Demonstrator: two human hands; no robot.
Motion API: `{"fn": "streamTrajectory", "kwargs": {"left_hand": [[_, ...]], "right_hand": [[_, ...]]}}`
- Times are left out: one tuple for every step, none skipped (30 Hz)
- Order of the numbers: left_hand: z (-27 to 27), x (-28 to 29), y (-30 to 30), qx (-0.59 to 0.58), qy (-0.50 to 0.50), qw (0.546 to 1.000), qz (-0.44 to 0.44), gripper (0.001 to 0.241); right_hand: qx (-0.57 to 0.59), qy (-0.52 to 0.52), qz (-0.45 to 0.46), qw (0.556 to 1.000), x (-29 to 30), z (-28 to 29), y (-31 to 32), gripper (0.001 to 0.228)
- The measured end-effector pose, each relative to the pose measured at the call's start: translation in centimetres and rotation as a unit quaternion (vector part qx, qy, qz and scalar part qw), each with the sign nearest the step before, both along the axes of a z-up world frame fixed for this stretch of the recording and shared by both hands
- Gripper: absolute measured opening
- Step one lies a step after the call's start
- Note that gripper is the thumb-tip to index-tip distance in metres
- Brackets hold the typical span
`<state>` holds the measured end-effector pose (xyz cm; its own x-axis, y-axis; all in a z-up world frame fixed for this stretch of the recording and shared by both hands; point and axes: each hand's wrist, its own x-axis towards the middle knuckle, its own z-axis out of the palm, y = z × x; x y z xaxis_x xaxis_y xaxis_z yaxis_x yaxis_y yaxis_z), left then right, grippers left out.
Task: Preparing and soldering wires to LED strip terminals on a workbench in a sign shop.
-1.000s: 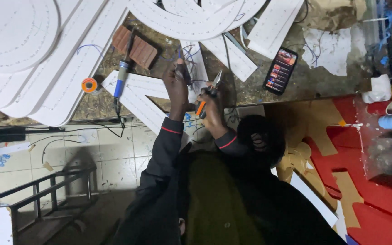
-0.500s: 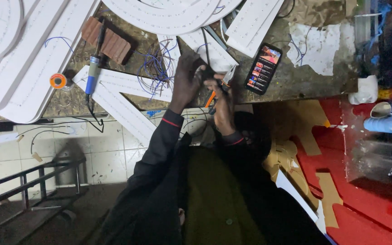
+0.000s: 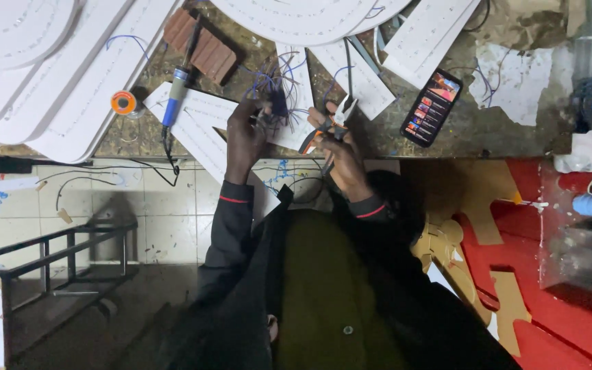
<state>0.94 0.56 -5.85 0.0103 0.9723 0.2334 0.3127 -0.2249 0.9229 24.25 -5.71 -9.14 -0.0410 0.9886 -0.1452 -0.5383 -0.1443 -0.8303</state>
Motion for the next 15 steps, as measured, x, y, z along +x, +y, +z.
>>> {"fn": "streamTrajectory", "kwargs": {"left_hand": [[0.0,-0.3,0.1,0.001,0.000,1.000,-0.002,0.023],[-0.1,-0.5,0.2,0.000,0.021,0.999,-0.029,0.022],[-0.2,-0.6,0.0,-0.003,0.042,0.998,-0.056,0.031],[-0.5,-0.3,0.2,-0.004,0.041,0.997,-0.058,0.031],[-0.7,0.1,0.5,0.031,0.107,0.989,-0.098,0.035],[-1.0,0.4,0.7,0.065,0.171,0.973,-0.138,0.039],[-2.6,0.9,1.5,0.064,0.170,0.973,-0.140,0.039],[-4.1,1.4,2.3,0.096,0.217,0.960,-0.149,0.038],[-5.7,2.0,3.0,0.128,0.263,0.943,-0.160,0.036],[-6.8,2.2,3.2,0.126,0.262,0.943,-0.164,0.036],[-7.7,2.5,3.9,0.136,0.271,0.937,-0.173,0.032],[-8.5,2.9,4.6,0.146,0.279,0.931,-0.182,0.027],[-7.1,2.5,4.5,0.150,0.278,0.930,-0.187,0.027],[-5.7,2.2,4.3,0.118,0.219,0.950,-0.190,0.026],[-4.4,1.8,4.0,0.084,0.159,0.964,-0.194,0.026]], "right_hand": [[0.001,0.000,-0.002,1.000,-0.4,1.3,0.0,0.077],[-0.018,-0.005,-0.004,1.000,-0.8,2.6,-0.1,0.057],[-0.038,-0.010,-0.007,0.999,-1.0,3.9,-0.4,0.040],[-0.039,-0.011,-0.009,0.999,-1.1,3.3,-0.4,0.040],[-0.051,-0.013,-0.022,0.998,-1.2,2.8,-0.5,0.036],[-0.064,-0.015,-0.035,0.997,-1.2,2.3,-0.5,0.034],[-0.066,-0.016,-0.037,0.997,-1.3,2.0,-0.7,0.034],[-0.065,-0.019,-0.041,0.997,-1.4,1.7,-0.8,0.028],[-0.066,-0.021,-0.046,0.997,-1.4,1.4,-1.2,0.024],[-0.069,-0.022,-0.050,0.996,-1.2,0.3,-1.6,0.024],[-0.074,-0.030,-0.066,0.995,-0.8,-0.6,-1.6,0.034],[-0.080,-0.039,-0.082,0.993,-0.4,-1.6,-1.6,0.048],[-0.078,-0.039,-0.088,0.992,-0.2,-1.6,-1.8,0.048],[-0.075,-0.047,-0.093,0.992,0.0,-1.6,-2.0,0.050],[-0.074,-0.053,-0.099,0.991,0.1,-1.7,-2.4,0.051]]}}
